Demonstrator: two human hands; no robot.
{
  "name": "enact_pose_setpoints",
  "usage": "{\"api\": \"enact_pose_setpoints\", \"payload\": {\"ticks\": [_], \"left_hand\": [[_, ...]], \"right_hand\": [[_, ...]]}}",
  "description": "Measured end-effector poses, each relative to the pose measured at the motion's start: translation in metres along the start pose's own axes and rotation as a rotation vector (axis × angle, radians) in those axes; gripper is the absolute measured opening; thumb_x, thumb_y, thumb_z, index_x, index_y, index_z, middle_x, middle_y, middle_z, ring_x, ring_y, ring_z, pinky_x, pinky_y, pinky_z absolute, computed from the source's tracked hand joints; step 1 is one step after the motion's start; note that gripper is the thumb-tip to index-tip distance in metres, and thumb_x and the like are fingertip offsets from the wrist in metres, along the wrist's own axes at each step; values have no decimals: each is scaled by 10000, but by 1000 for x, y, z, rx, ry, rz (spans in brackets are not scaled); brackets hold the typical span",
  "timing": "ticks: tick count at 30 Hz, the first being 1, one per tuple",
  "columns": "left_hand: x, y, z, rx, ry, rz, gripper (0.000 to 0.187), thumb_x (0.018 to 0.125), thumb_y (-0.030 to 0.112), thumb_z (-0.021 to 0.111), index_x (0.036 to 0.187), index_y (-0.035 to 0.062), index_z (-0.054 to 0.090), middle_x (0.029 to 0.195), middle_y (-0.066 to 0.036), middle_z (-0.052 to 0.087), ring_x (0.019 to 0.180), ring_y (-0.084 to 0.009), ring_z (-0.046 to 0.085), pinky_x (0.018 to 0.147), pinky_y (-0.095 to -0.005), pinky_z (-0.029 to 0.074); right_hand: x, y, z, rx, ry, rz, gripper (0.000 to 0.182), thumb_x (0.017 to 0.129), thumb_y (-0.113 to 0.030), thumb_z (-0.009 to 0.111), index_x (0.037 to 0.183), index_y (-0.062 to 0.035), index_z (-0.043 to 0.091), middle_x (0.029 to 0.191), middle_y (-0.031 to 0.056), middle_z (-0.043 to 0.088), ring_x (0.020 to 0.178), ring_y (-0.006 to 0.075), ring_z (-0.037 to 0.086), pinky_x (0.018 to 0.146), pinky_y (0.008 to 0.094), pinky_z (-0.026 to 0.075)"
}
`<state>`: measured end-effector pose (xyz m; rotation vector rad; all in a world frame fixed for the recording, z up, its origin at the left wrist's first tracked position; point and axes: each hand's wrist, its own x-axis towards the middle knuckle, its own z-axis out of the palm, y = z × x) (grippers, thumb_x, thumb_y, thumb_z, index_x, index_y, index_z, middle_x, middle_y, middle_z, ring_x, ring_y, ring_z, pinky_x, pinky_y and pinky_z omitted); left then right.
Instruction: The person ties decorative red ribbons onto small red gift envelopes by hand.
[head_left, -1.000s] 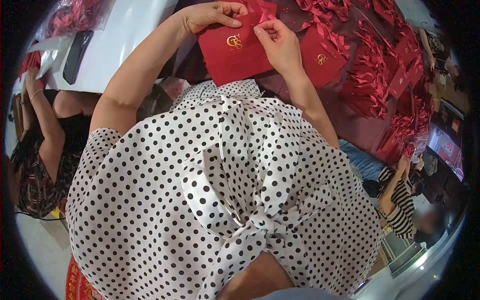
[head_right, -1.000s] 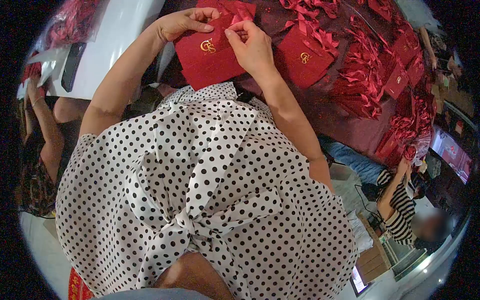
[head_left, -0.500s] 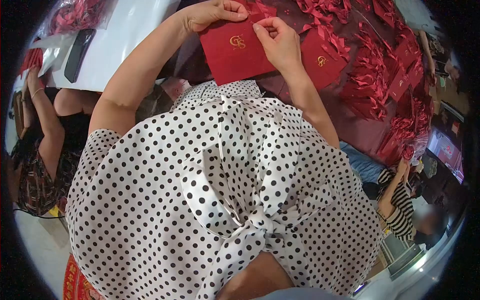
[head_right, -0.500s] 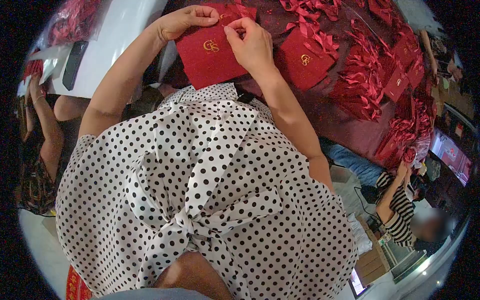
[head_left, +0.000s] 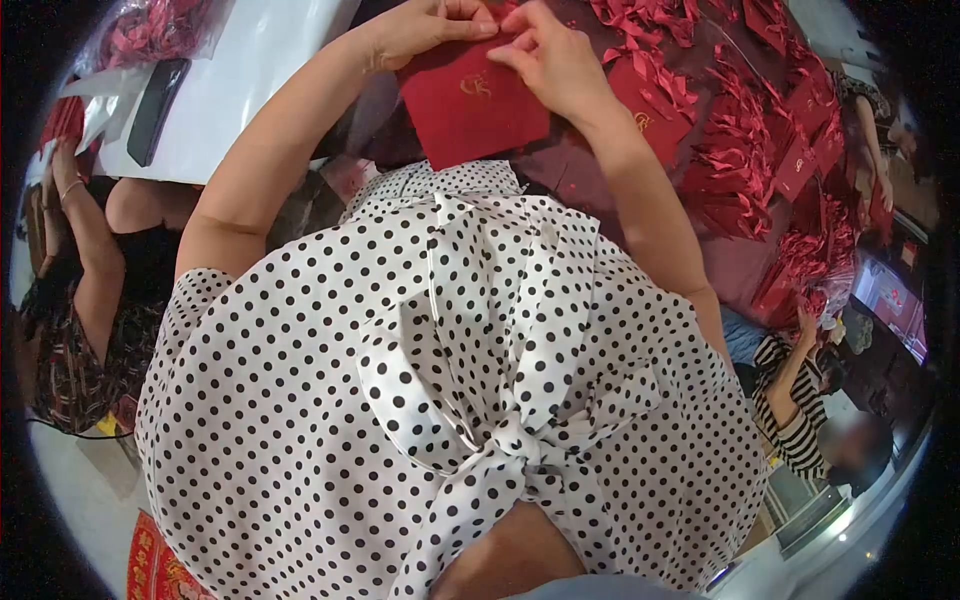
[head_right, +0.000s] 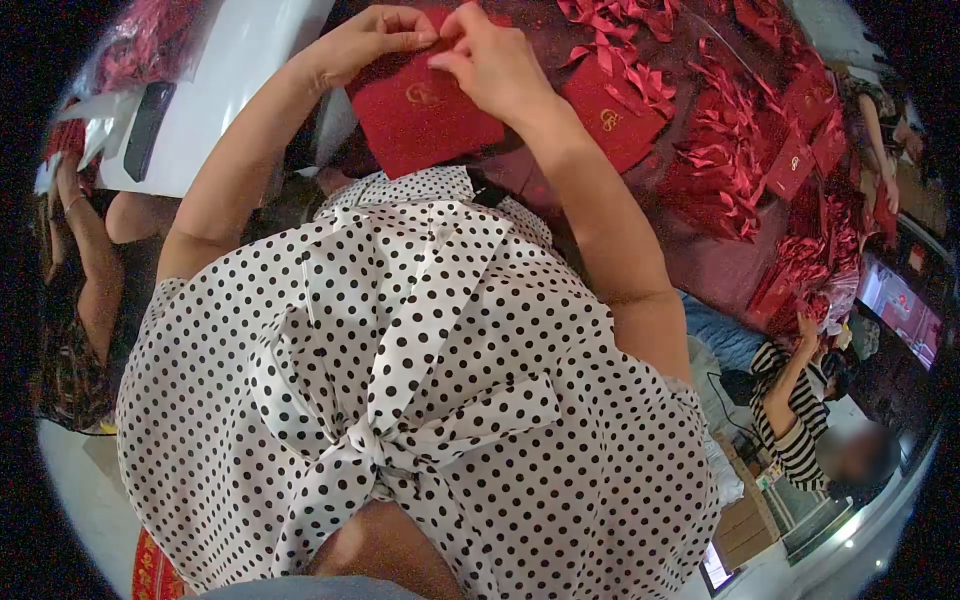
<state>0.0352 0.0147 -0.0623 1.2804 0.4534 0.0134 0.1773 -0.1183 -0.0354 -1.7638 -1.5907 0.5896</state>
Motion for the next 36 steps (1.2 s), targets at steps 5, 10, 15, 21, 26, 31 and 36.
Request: {"api": "enact_pose_setpoints", "payload": {"ticks": [5,10,15,21,26,31,36], "left_hand": [[8,-23,-13,156,-30,12,87,881,154,556,874,68,564,800,73,537,758,-15,487,707,-176,408],[15,-17,-9,161,-151,59,148,866,108,552,983,30,596,882,36,583,823,-29,507,735,-192,419],[25,-10,-8,863,-97,253,217,858,116,540,1018,-26,573,957,-105,622,848,-144,560,790,-289,439],[0,-2,3,1040,134,357,170,862,100,528,984,-18,541,882,-145,591,814,-178,546,770,-309,430],[-4,-10,-4,894,103,239,155,896,105,496,977,-26,514,846,-98,586,790,-144,513,759,-292,420],[5,-28,-14,760,260,248,159,917,123,474,975,-12,535,812,-58,601,750,-117,525,716,-269,431],[13,-54,-41,-354,616,-38,191,943,195,427,971,58,557,867,-67,626,733,-171,586,651,-281,493]], "right_hand": [[-1,4,6,-83,2,-39,245,740,-187,694,916,-57,585,709,122,635,689,283,628,620,369,480],[-2,2,-3,-65,-59,-1,272,750,-253,685,927,-71,587,713,102,636,697,291,620,619,385,476],[0,8,-16,-350,-110,-4,317,744,-327,685,930,-93,580,746,95,640,722,286,621,625,383,480],[-1,8,-5,-529,-108,-59,294,757,-335,658,966,-154,557,837,76,624,767,311,615,632,416,479],[0,3,-4,-749,-126,-153,279,772,-260,627,1032,-182,566,897,83,614,768,315,615,618,439,491],[9,-5,-19,-756,-245,-55,302,816,-149,472,1099,-190,573,776,138,641,773,307,636,644,435,501],[3,11,-18,-664,-243,-7,305,772,-240,605,1062,-165,548,791,161,629,776,355,609,656,456,485]]}}
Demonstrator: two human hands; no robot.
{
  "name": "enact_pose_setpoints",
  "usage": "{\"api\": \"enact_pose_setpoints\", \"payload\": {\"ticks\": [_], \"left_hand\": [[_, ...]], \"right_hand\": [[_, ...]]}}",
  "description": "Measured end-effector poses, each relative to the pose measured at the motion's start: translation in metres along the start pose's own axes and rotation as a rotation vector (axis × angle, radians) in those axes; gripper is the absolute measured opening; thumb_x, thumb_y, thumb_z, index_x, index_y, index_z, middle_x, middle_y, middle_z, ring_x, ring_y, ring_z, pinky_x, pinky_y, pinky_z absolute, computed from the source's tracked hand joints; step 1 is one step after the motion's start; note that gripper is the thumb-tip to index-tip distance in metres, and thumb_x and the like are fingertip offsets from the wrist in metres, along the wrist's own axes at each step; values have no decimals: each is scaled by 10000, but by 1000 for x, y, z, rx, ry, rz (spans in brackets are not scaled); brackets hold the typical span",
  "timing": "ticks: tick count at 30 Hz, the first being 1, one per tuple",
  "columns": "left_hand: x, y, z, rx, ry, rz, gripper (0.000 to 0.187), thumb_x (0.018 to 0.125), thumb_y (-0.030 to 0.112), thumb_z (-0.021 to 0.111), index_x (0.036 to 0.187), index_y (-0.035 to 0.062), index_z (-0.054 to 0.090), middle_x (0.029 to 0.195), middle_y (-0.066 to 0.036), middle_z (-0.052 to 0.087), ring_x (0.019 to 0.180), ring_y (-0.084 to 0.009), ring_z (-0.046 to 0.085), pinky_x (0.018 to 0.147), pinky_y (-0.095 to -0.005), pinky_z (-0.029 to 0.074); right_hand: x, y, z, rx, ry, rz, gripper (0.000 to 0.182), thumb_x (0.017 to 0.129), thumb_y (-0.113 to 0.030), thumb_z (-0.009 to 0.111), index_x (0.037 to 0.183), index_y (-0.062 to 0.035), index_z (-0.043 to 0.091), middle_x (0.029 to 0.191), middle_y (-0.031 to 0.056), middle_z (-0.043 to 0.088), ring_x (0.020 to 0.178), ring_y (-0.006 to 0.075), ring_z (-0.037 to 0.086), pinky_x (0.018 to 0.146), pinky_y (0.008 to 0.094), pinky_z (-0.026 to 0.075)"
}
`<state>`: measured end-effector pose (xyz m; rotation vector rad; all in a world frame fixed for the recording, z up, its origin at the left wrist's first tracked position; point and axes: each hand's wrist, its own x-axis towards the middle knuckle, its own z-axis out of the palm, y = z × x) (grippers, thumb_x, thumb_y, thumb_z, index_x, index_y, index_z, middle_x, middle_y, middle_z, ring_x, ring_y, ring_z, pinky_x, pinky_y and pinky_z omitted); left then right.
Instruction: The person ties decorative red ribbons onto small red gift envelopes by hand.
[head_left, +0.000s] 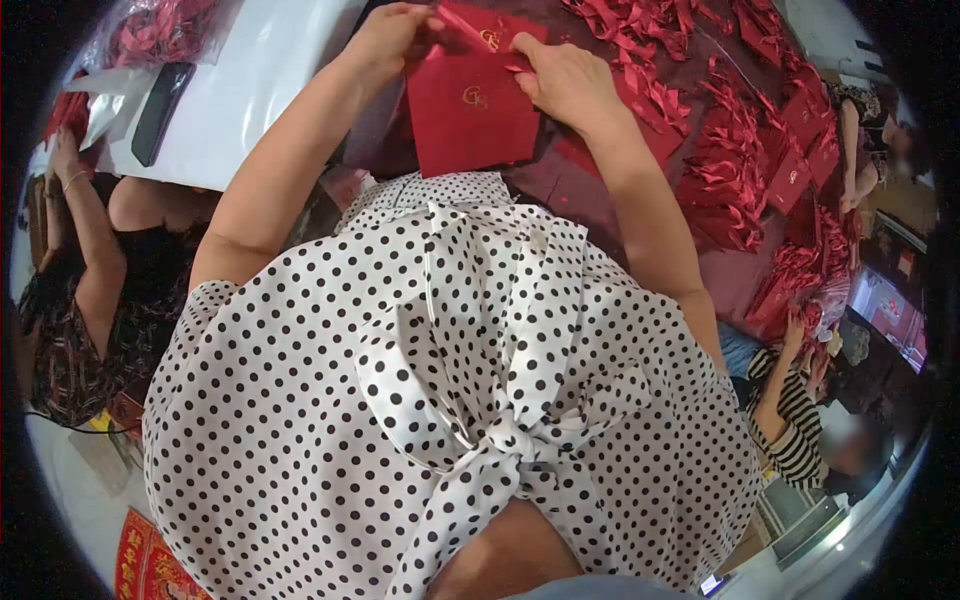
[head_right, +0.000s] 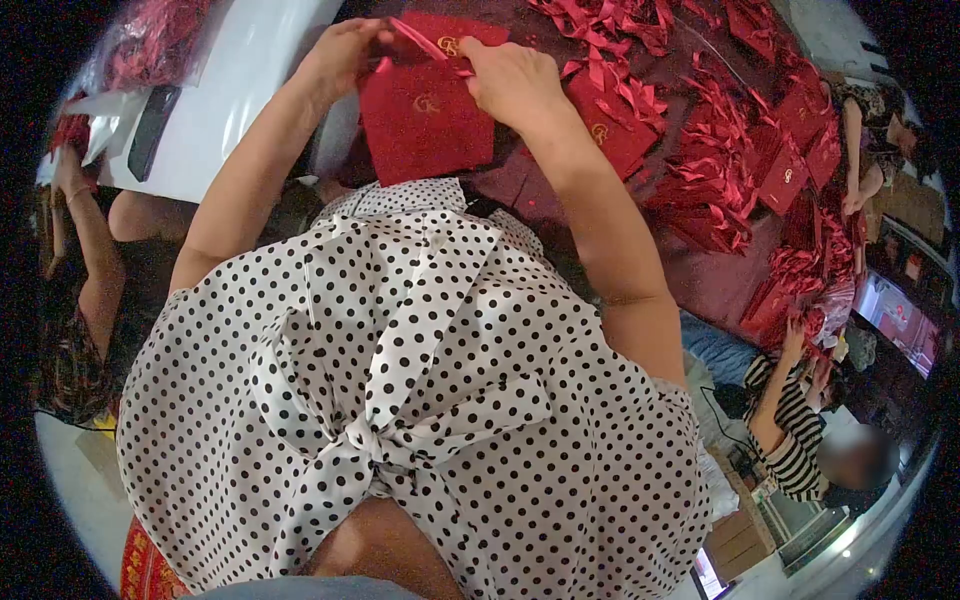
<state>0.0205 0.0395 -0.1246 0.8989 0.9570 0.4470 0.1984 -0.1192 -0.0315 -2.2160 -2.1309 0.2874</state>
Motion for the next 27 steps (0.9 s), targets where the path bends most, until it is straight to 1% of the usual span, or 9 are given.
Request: {"api": "enact_pose_setpoints", "payload": {"ticks": [3,6,7,12,16,19,23,25,27], "left_hand": [[13,-18,-19,-163,-95,29,228,940,218,438,1084,50,497,948,-101,631,790,-212,606,697,-309,505],[-62,12,30,137,-113,215,417,938,260,460,1275,50,335,1032,-113,614,954,-174,568,828,-294,449],[-51,0,18,223,-291,471,217,905,214,526,948,4,557,936,-31,609,874,-122,557,785,-275,437],[-51,-3,-8,828,-362,488,218,816,180,646,881,5,535,852,-82,591,787,-123,534,719,-272,431],[-56,4,-10,1061,-231,534,302,781,254,682,810,0,522,784,-99,578,711,-146,518,654,-299,424],[-52,6,-10,1047,-244,572,329,767,294,696,770,11,526,689,-79,548,621,-143,494,602,-307,417],[-56,19,12,1046,-210,391,306,765,299,706,736,45,537,629,-25,519,570,-101,471,549,-300,405],[-58,16,25,608,-300,263,297,770,302,708,708,67,536,626,28,500,551,-57,444,509,-265,381],[-57,10,32,591,-397,208,263,802,287,676,727,64,557,651,42,520,584,-42,464,525,-228,383]], "right_hand": [[-3,10,21,63,13,-20,290,781,-230,590,1059,-161,548,792,154,629,784,357,605,666,463,481],[-8,13,31,200,58,30,284,780,-221,612,1049,-146,555,763,133,627,739,289,623,628,397,483],[-10,14,31,203,56,32,284,780,-221,612,1049,-146,555,763,133,627,739,289,623,628,397,483],[-42,29,17,901,-132,182,253,784,-148,670,970,-35,542,643,-19,522,595,66,492,539,212,378],[-77,33,-13,1148,13,188,197,807,-97,632,952,-5,535,673,-13,545,614,40,491,556,197,394],[-96,33,-36,1512,131,158,157,797,2,609,942,-15,550,807,38,595,694,81,550,608,201,451],[-94,14,-50,1530,297,33,186,811,2,600,994,26,580,846,54,617,739,85,567,666,203,473],[-85,6,-50,1525,289,68,178,813,-9,605,986,31,591,860,57,618,735,86,566,669,199,470],[-72,-4,-44,1343,303,112,147,824,-42,607,958,15,632,862,47,625,721,80,563,668,192,460]]}}
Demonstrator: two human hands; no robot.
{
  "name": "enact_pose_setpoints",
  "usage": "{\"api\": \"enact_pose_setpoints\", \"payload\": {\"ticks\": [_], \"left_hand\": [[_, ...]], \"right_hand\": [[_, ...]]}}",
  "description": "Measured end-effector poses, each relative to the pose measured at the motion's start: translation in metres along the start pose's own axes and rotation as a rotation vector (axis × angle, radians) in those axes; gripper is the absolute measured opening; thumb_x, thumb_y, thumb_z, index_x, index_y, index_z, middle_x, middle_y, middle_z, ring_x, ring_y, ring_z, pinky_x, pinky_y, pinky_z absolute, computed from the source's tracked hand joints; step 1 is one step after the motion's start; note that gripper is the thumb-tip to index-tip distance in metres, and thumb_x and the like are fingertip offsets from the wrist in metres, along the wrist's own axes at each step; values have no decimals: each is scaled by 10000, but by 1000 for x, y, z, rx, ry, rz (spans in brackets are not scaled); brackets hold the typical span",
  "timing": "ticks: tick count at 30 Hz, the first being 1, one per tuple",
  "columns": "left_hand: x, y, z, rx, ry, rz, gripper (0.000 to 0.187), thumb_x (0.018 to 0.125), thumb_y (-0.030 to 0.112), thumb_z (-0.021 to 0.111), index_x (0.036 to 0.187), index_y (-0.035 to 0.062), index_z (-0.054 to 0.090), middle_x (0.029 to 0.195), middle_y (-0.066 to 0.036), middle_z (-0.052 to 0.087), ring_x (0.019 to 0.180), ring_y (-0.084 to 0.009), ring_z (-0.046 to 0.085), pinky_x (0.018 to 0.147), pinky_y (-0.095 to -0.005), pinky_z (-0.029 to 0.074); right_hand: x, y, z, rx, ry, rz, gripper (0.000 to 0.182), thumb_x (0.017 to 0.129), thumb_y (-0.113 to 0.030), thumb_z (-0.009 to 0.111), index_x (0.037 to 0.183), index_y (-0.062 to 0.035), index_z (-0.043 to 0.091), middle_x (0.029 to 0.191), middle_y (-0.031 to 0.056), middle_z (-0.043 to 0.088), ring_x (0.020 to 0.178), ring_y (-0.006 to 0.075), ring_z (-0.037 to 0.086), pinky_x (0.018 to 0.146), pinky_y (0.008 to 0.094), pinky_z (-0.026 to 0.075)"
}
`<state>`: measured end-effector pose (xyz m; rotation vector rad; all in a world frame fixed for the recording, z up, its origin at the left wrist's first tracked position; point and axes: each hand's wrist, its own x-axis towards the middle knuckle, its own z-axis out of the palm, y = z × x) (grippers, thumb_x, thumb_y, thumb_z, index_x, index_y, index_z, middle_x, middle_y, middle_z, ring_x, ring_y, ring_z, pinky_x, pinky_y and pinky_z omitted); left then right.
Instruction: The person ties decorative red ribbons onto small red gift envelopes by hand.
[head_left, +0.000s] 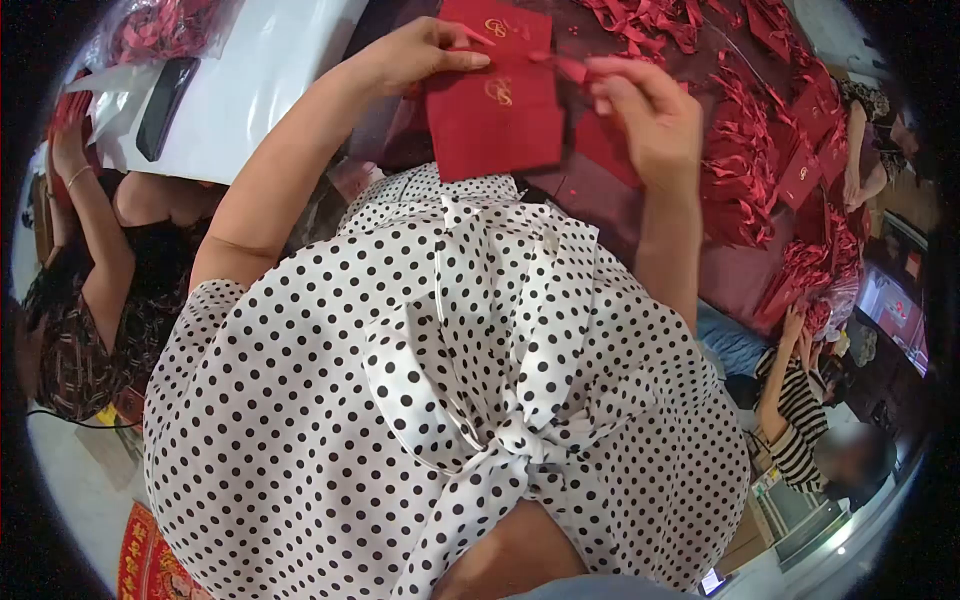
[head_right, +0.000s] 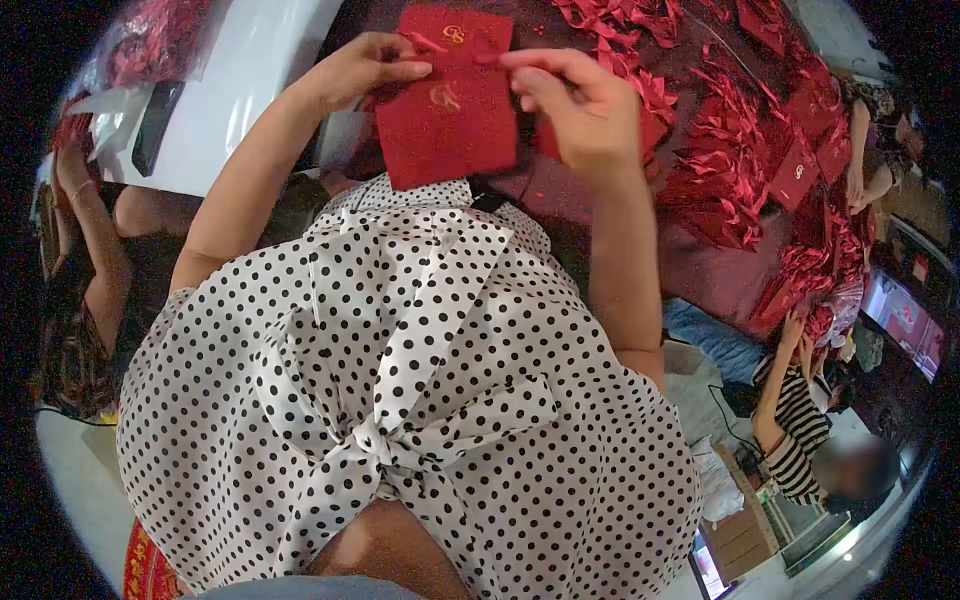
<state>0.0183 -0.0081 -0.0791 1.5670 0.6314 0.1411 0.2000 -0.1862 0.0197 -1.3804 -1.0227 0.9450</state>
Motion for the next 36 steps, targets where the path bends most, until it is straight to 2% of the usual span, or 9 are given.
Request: {"api": "enact_pose_setpoints", "payload": {"ticks": [2,3,5,12,14,17,21,23,36], "left_hand": [[-5,7,6,-303,-274,-142,203,869,266,595,834,66,601,734,55,574,677,-15,511,607,-183,412],[-5,6,5,-301,-277,-142,203,869,266,595,834,66,601,734,55,574,677,-15,511,607,-183,412],[-7,0,5,-478,-275,-170,194,888,257,564,909,67,598,794,54,594,716,-16,530,674,-189,433],[-22,1,2,-549,-292,-83,159,899,211,543,935,64,591,858,56,596,802,-28,545,776,-195,426],[-21,1,-3,-617,-393,-50,209,882,174,563,1048,50,587,993,36,609,901,-46,551,813,-209,425],[-17,-7,-3,-546,-377,-57,115,894,183,549,895,71,574,879,61,580,816,-16,522,772,-183,408],[-16,-6,-3,-566,-395,-86,115,888,190,559,886,75,569,866,65,577,805,-15,518,761,-186,408],[-14,-11,-4,-552,-378,-73,193,868,180,584,1018,60,567,918,54,586,855,-29,536,790,-198,421],[-12,-7,3,-619,-344,-92,92,878,161,566,925,85,588,854,71,579,789,-26,525,733,-189,417]], "right_hand": [[17,28,13,-565,21,-424,119,837,-62,597,936,-16,644,812,27,625,708,67,557,662,190,451],[19,43,21,-492,-14,-347,123,849,-92,590,945,-33,638,780,11,618,688,54,550,617,189,452],[17,59,37,-85,-40,91,144,864,-130,581,954,-28,626,787,6,615,669,49,543,560,191,451],[21,68,42,-27,-79,-33,196,923,-168,490,1031,-50,602,788,0,598,687,59,540,574,196,469],[20,67,41,-88,-96,-92,200,926,-170,483,1040,-55,601,796,-2,596,690,63,539,593,197,474],[16,65,41,-39,-80,24,187,919,-157,497,1045,-52,589,820,6,600,711,75,555,621,201,478],[16,75,39,81,-39,58,183,888,-102,556,1041,-4,546,872,45,606,794,90,573,700,203,473],[16,77,38,95,-53,60,176,874,-84,574,1025,0,539,871,56,612,799,99,584,707,209,479],[16,92,39,74,7,34,171,869,-149,593,970,-15,562,827,30,616,745,76,576,623,201,473]]}}
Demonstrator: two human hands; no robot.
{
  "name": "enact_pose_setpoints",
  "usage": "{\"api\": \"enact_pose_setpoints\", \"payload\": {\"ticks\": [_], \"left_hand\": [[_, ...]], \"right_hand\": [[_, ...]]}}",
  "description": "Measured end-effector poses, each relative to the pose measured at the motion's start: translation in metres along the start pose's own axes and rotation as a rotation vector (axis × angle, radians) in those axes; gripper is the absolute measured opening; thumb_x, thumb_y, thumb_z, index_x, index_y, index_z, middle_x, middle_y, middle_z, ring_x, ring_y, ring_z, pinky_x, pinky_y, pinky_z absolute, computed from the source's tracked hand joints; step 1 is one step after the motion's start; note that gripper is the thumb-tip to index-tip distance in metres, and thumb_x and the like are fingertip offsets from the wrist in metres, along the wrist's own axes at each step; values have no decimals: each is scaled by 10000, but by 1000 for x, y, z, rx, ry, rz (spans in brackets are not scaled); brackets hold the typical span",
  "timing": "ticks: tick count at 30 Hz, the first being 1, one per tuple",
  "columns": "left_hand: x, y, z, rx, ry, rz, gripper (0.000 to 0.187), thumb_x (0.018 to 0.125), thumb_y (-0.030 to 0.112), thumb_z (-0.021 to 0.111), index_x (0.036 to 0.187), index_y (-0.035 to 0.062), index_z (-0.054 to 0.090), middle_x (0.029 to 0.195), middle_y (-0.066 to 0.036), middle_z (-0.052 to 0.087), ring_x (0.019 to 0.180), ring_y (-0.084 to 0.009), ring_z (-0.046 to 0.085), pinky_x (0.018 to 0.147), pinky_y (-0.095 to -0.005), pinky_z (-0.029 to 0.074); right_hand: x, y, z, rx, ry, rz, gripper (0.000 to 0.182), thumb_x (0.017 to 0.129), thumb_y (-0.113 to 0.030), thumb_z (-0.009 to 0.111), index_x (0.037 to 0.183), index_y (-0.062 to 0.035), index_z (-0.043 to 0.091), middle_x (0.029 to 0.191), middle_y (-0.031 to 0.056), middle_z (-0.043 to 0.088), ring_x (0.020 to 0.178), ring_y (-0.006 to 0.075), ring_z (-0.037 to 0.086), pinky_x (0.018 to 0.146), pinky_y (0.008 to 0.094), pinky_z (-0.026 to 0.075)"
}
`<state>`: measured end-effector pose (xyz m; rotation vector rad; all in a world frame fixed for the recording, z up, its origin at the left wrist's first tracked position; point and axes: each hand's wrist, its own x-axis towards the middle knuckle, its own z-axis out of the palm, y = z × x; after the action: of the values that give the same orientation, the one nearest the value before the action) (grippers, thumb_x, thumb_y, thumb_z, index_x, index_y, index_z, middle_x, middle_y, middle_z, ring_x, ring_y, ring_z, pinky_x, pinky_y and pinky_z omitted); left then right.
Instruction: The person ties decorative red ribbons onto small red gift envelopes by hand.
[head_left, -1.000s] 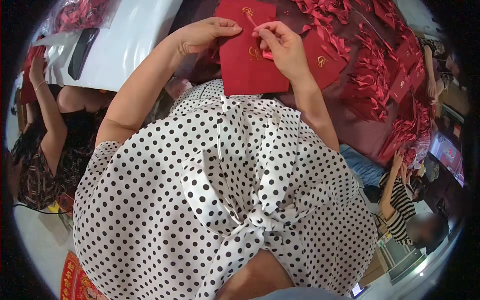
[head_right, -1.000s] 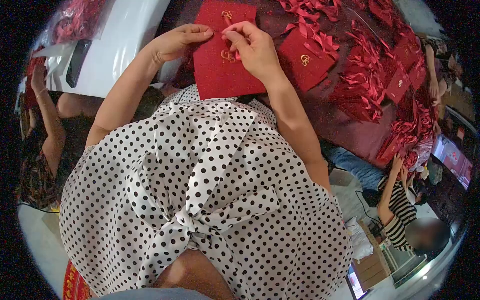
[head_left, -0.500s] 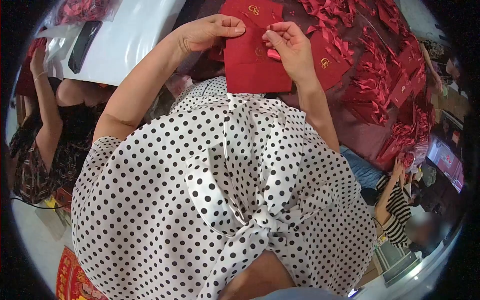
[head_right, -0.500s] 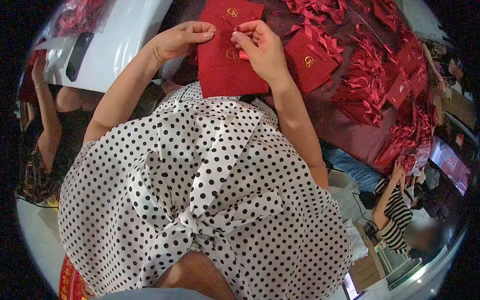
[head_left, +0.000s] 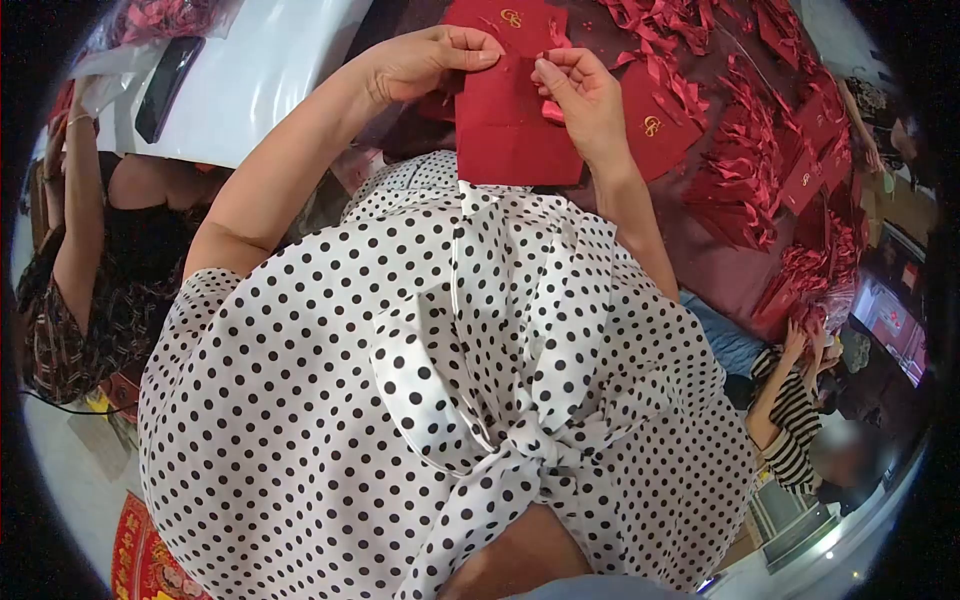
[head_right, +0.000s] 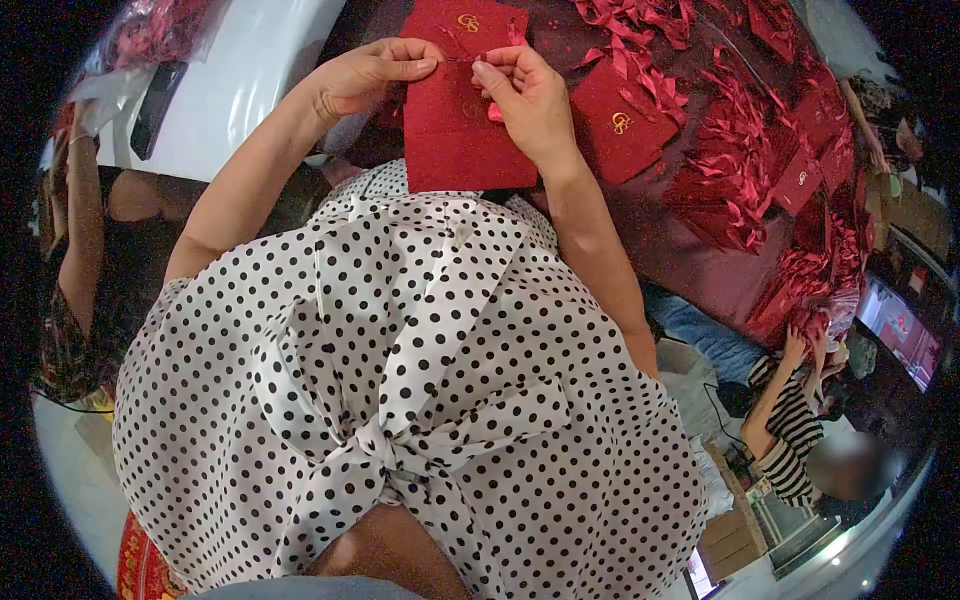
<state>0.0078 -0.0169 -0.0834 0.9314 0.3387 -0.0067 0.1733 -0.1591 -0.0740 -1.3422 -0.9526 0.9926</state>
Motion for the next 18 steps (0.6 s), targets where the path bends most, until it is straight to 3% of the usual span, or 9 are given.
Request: {"api": "enact_pose_setpoints", "payload": {"ticks": [5,8,18], "left_hand": [[2,-1,-1,37,27,8,98,881,180,569,917,90,584,846,70,574,770,-17,520,683,-181,420],[4,1,2,88,-22,62,92,879,191,574,880,100,565,810,73,554,741,-13,505,649,-172,411],[4,0,2,95,30,59,112,859,199,602,829,116,532,758,86,514,691,-6,478,591,-159,382]], "right_hand": [[-5,-10,1,-124,10,-6,153,863,-143,592,949,-17,604,808,42,617,709,79,567,621,210,465],[-8,-24,9,-495,18,-87,129,806,-142,640,867,-28,644,787,86,641,670,108,593,600,240,471],[-6,-34,16,-492,37,-36,163,769,-169,679,849,-31,651,669,72,650,581,102,603,541,245,475]]}}
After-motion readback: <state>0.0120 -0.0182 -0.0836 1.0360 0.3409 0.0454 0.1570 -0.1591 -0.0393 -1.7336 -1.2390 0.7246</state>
